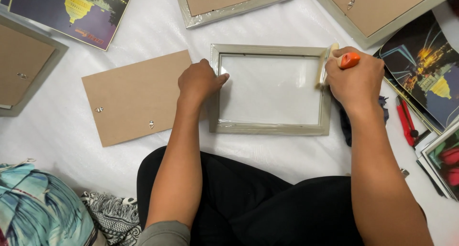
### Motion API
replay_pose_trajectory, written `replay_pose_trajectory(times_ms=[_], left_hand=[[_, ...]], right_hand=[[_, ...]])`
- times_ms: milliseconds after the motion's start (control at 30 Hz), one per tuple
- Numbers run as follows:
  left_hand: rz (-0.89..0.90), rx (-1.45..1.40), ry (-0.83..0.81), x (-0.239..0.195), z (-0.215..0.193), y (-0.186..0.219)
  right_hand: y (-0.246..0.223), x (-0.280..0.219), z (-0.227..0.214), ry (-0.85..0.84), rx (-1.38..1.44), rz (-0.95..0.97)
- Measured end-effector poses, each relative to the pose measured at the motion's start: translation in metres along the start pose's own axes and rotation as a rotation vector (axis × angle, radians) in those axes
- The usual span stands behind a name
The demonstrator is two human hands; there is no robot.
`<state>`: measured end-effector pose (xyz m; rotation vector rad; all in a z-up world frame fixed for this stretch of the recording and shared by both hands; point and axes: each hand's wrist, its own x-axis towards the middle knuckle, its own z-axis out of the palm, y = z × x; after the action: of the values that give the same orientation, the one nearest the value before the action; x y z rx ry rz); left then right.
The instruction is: Cleaning the glass of a picture frame using a brush
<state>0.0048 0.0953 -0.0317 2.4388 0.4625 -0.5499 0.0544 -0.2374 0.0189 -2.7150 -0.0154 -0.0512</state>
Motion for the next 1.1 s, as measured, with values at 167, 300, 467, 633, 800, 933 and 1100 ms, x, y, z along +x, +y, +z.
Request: replay_pose_trajectory(times_ms=[167, 300, 467, 633, 800, 933, 1100], left_hand=[[0.170, -0.133, -0.075, -0.014, -0.001, 0.026], [0.390, -0.249, -0.257, -0.039, 0.003, 0.062], [0.445, -0.262, -0.288, -0.029, 0.031, 0.062], [0.439, -0.342, -0.309, -0.030, 0.035, 0.065], [0.457, -0.529, -0.207, -0.042, 0.034, 0.073], [0.361, -0.672, -0.232, -0.028, 0.061, 0.066], [0.221, -0.942, -0.288, -0.037, 0.081, 0.085]], right_hand=[[-0.014, -0.010, 0.020, -0.043, -0.087, -0.082], [-0.062, -0.032, 0.025, -0.175, -0.189, -0.184], [-0.085, -0.056, 0.035, -0.304, -0.107, -0.180], [-0.103, -0.060, 0.019, -0.400, -0.063, -0.150], [-0.134, -0.052, -0.032, -0.720, 0.262, -0.023], [-0.129, -0.054, -0.037, -0.770, 0.234, -0.051], [-0.114, -0.048, -0.044, -0.495, 0.433, -0.121]])
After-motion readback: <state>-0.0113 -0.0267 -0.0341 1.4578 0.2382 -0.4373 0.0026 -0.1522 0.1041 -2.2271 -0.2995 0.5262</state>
